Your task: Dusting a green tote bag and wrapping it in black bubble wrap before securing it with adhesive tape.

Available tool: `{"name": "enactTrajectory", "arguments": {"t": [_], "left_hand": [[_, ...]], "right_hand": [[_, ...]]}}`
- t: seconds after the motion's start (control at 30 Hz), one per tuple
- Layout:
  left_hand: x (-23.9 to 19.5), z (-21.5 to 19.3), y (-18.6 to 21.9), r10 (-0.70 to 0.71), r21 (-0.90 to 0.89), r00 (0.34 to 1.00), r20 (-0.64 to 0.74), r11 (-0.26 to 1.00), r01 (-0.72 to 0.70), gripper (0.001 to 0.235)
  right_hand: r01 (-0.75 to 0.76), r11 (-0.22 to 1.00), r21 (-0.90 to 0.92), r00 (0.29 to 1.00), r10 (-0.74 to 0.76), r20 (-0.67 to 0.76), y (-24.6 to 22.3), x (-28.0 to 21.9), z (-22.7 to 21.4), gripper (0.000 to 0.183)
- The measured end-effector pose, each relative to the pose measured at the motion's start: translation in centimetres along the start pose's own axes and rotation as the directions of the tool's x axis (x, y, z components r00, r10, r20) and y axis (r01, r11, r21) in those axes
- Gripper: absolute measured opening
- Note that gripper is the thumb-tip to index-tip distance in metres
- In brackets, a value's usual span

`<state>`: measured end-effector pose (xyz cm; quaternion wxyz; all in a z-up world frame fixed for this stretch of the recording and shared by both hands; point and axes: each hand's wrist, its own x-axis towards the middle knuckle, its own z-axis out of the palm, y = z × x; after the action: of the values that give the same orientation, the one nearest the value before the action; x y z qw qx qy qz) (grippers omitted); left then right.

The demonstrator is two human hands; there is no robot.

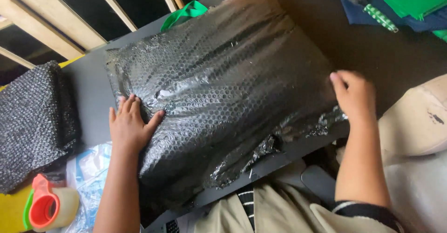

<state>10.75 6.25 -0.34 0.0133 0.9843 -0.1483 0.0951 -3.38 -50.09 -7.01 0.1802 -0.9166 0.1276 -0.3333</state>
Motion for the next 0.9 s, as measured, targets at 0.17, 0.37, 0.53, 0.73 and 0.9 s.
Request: {"name": "enactTrajectory", "arguments": {"t": [0.17, 0.37, 0.53, 0.73, 0.9], "left_hand": [[-0.8, -1.0, 1.0, -0.094, -0.082, 0.995, -0.038, 0.992, 0.091, 0.086], [-1.7, -1.1, 0.8, -0.203, -0.277, 0.978, 0.053, 0.938, 0.21, 0.094], [-1.9, -1.4, 1.2, -0.22, -0.314, 0.974, 0.049, 0.923, 0.224, 0.094], [-1.7, -0.3, 0.2, -0.201, -0.376, 0.98, 0.0, 0.908, 0.187, 0.086], [-1.8, -1.5, 1.2, -0.239, -0.424, 0.971, 0.022, 0.877, 0.225, 0.09]], "right_hand": [[-0.227, 0.955, 0.192, 0.97, 0.204, 0.131, 0.9, -4.4, 2.4, 0.021], [-0.363, 0.927, 0.095, 0.897, 0.32, 0.305, 2.5, -6.8, 1.5, 0.032], [-0.074, 0.997, 0.032, 0.997, 0.072, 0.039, 5.0, -9.1, 3.1, 0.043], [-0.14, 0.99, 0.005, 0.983, 0.14, -0.119, 11.6, -12.7, 1.8, 0.056], [-0.383, 0.921, -0.074, 0.842, 0.381, 0.381, 7.2, -9.5, 2.1, 0.033]]}}
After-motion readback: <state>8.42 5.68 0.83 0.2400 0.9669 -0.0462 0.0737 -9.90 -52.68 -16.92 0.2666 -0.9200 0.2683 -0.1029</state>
